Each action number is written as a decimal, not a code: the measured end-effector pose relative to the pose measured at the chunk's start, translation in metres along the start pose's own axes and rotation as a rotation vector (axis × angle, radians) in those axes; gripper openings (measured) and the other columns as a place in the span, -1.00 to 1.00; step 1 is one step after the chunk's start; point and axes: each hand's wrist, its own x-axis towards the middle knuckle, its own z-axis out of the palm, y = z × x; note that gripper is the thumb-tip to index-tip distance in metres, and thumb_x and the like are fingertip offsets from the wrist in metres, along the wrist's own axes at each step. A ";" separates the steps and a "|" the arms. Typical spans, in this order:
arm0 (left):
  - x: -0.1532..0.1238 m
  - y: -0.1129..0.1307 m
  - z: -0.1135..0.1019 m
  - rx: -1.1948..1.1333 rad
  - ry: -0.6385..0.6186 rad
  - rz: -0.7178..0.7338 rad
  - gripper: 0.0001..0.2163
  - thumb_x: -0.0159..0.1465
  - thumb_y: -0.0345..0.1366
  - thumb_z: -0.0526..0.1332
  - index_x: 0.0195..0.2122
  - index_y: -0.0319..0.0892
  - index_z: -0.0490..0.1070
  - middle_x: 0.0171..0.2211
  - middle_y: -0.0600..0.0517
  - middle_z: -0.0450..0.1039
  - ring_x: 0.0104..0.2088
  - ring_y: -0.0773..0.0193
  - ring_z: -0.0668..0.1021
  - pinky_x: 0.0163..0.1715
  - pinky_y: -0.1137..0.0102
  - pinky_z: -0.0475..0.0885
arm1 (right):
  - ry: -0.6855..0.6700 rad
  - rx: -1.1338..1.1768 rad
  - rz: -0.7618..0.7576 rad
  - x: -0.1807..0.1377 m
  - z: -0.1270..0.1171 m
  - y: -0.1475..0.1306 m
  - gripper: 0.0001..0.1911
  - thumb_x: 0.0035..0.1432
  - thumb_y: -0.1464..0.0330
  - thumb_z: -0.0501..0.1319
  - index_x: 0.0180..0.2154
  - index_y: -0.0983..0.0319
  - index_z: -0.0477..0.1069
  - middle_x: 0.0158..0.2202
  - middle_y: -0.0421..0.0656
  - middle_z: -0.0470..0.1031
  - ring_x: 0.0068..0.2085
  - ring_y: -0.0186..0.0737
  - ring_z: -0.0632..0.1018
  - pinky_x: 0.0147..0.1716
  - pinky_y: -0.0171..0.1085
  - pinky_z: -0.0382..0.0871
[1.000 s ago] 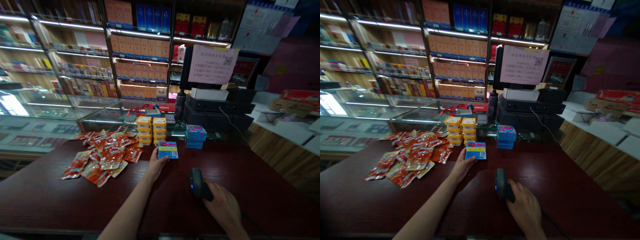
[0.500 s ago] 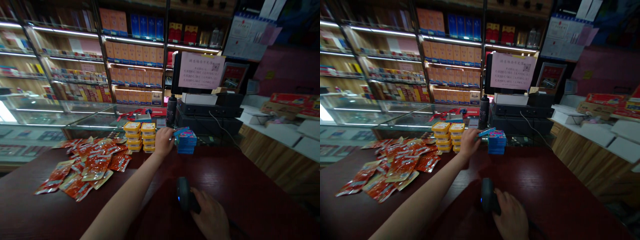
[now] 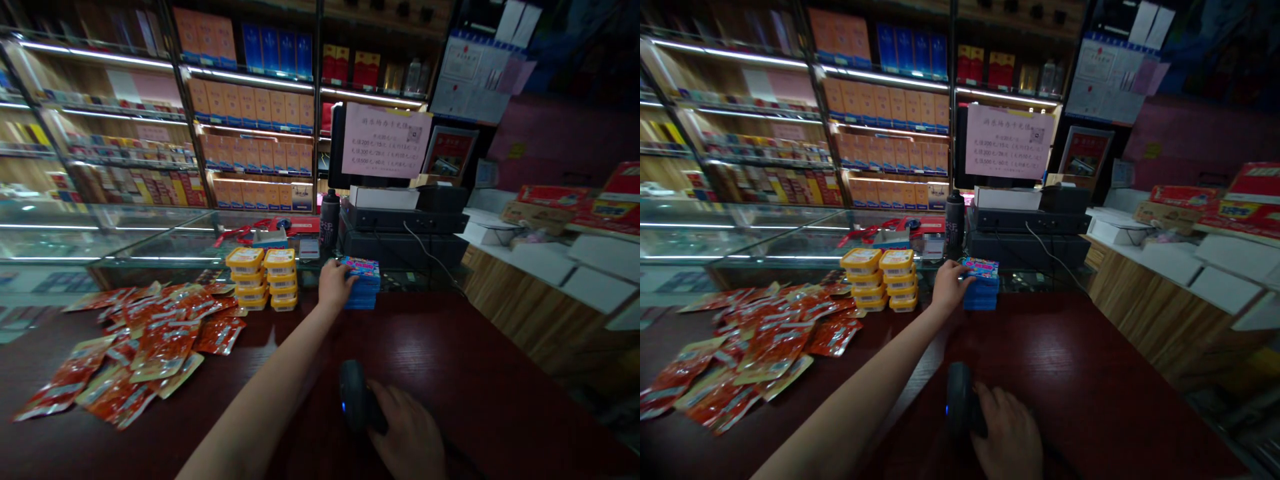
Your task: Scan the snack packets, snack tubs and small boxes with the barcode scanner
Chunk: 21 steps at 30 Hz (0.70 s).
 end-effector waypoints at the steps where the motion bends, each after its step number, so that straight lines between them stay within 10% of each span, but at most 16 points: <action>1: 0.000 -0.002 0.000 -0.049 0.012 -0.057 -0.82 0.17 -0.25 0.28 -0.22 -0.16 0.51 -0.24 -0.04 0.38 -0.20 0.22 0.45 -0.18 0.36 0.34 | 0.002 -0.002 -0.003 0.000 0.001 0.001 -0.45 -0.02 0.46 0.19 0.07 0.09 0.33 -0.17 -0.19 0.55 -0.18 -0.18 0.55 -0.20 -0.27 0.35; 14: 0.001 0.002 -0.004 -0.058 -0.020 -0.071 -0.93 0.20 -0.34 0.23 -0.34 -0.18 0.51 -0.31 -0.02 0.37 -0.26 0.26 0.45 -0.22 0.40 0.33 | -0.058 0.019 0.003 -0.001 -0.006 0.000 -0.50 0.03 0.45 0.16 0.05 0.09 0.35 -0.14 -0.19 0.55 -0.18 -0.20 0.56 -0.16 -0.28 0.37; 21: -0.029 -0.031 -0.061 0.151 0.138 0.084 -0.82 0.27 -0.29 0.11 -0.19 -0.08 0.50 -0.19 -0.03 0.42 -0.12 0.16 0.39 -0.08 0.27 0.30 | -0.013 0.025 -0.031 -0.006 0.001 0.004 -0.52 0.05 0.44 0.13 0.05 0.12 0.33 -0.12 -0.17 0.55 -0.16 -0.19 0.56 -0.17 -0.25 0.39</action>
